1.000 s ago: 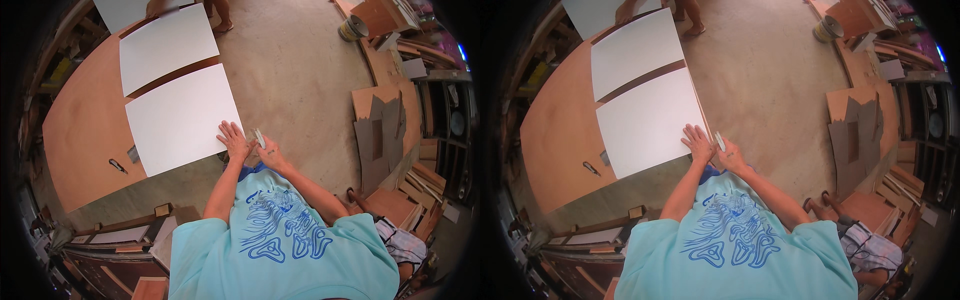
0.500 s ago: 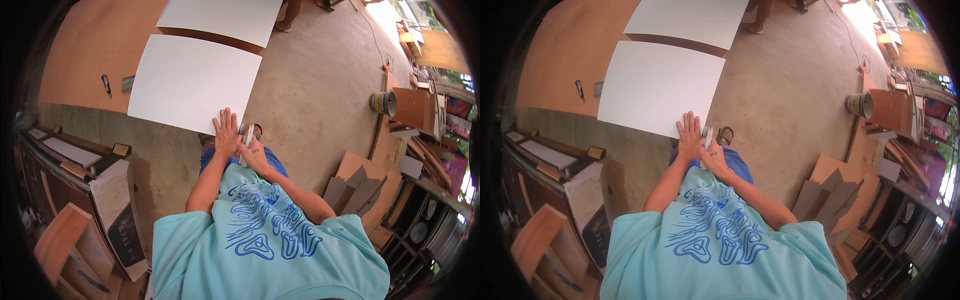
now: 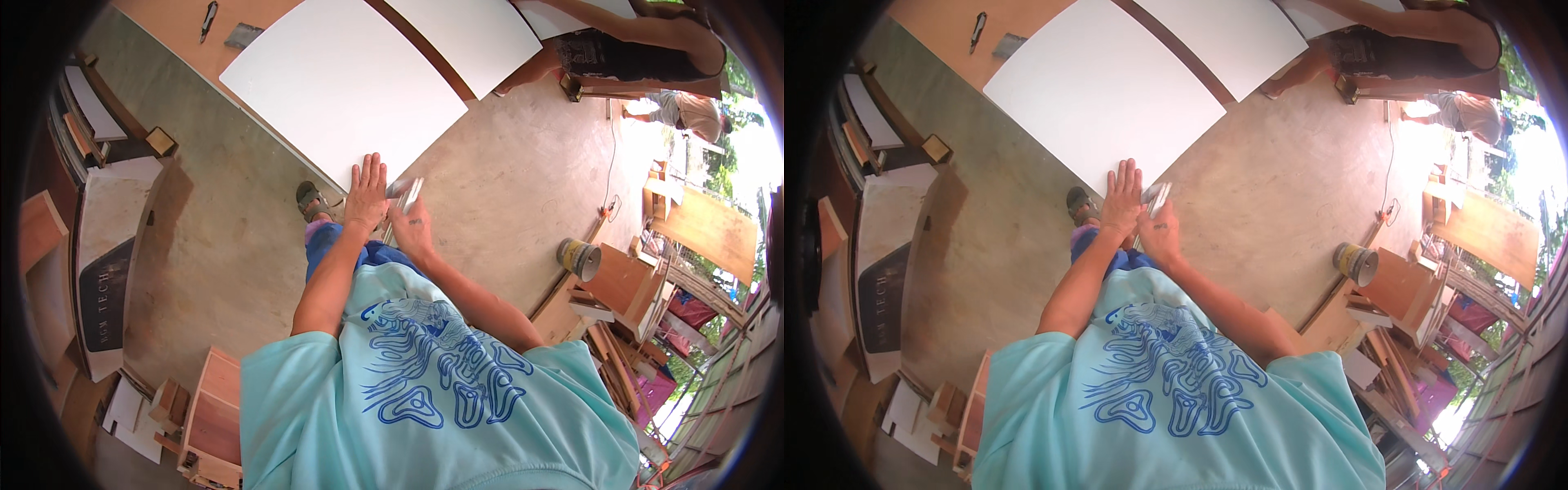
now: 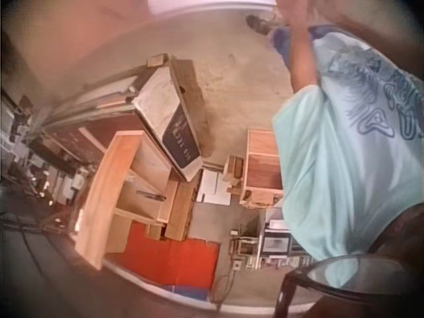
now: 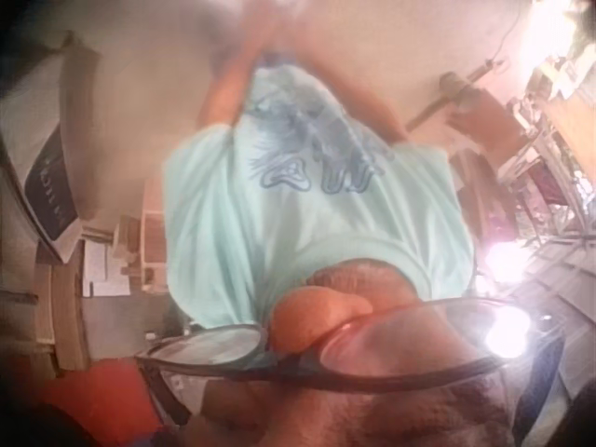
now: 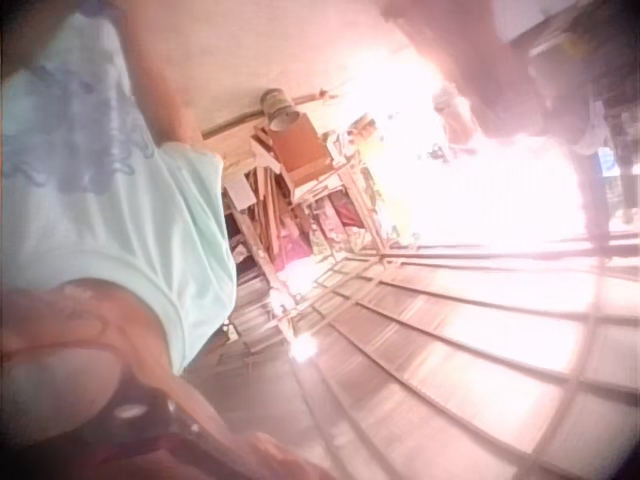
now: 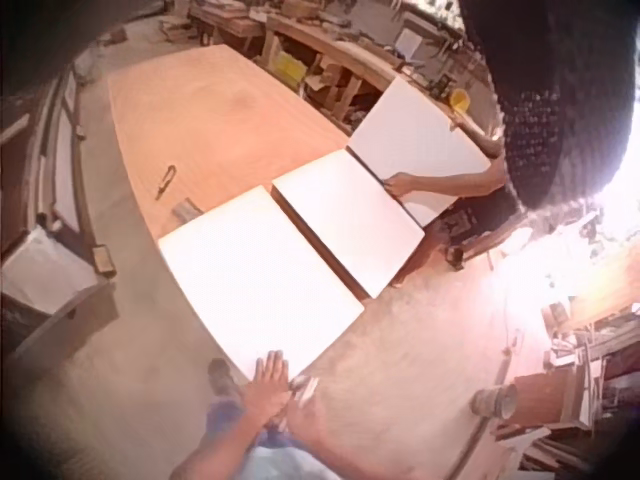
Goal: The person uses a utility knife and a metal straightedge to score and cut white laminated plywood sheets on a workbench. They repeatedly align the straightedge, score the surface, and snap the sheet to separate pieces, stacking the cut panels on the bench.
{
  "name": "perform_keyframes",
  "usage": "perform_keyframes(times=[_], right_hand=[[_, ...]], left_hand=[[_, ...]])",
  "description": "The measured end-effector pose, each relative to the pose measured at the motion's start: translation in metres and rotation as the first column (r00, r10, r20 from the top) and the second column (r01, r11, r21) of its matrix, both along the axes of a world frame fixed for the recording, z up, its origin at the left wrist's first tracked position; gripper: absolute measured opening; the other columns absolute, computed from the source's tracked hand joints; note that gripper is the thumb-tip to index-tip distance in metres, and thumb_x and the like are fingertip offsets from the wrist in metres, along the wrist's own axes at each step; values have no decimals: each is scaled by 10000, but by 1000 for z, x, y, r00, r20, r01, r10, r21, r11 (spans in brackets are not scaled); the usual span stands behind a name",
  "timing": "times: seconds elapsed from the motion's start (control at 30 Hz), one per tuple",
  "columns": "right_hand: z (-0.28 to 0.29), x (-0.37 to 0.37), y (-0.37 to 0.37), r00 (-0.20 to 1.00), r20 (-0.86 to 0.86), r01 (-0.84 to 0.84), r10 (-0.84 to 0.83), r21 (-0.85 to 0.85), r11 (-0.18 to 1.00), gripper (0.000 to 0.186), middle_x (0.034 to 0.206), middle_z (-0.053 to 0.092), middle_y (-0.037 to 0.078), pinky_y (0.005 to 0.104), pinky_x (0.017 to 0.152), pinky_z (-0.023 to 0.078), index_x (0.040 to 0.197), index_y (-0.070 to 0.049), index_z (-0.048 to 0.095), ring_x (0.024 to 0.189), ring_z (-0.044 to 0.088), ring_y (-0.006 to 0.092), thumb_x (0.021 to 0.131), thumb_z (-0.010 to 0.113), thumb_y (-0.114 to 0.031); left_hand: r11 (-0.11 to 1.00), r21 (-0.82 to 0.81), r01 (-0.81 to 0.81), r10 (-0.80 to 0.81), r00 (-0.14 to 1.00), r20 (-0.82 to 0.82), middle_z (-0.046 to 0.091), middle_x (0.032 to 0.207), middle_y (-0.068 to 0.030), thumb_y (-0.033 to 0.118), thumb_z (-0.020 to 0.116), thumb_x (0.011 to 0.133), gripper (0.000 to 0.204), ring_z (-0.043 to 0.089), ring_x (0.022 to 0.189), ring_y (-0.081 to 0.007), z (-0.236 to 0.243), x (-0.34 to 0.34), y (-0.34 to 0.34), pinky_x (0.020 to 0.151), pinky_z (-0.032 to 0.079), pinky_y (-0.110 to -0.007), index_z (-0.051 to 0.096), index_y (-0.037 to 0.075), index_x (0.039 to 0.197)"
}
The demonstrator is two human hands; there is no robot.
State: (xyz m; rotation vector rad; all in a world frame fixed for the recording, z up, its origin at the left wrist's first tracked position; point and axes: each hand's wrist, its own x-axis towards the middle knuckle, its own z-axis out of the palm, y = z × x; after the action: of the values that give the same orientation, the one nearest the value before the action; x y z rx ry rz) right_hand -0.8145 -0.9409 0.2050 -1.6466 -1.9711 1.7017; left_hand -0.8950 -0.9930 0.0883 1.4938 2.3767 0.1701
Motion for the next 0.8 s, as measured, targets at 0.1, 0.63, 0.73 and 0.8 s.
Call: perform_keyframes(times=[0.1,0.63,0.73,0.8], right_hand=[[8,9,-22,993,62,-106,100,90,990,420,788,656,160,368,614,529,1200,63,443,676,670,228,829,514,-121],[28,-15,23,985,-12,159,-174,-351,923,237,705,560,117,359,447,527,1014,75,481,527,583,203,800,506,-23],[32,-11,26,991,-17,116,-131,-357,927,233,684,562,120,353,453,527,1008,72,486,525,585,207,798,509,-27],[25,-12,29,994,-28,86,-103,-367,926,234,671,565,124,348,457,527,1008,69,490,520,585,209,797,509,-31]], left_hand=[[999,-34,9,-5,995,104,72,1582,-177,417,670,799,881,45,1470,-319,13,-5,-2,1193,69,-478,260,14,1467],[993,120,12,10,983,-185,207,1568,-132,228,423,938,539,201,1443,-274,-21,3,-7,1174,163,-417,341,42,1437],[989,144,-27,52,983,-175,206,1570,-121,220,427,935,528,200,1445,-261,-25,10,-8,1175,153,-403,352,55,1432],[992,122,-31,51,986,-159,206,1571,-117,216,435,931,526,196,1447,-260,-20,5,-9,1176,147,-399,357,63,1429]])
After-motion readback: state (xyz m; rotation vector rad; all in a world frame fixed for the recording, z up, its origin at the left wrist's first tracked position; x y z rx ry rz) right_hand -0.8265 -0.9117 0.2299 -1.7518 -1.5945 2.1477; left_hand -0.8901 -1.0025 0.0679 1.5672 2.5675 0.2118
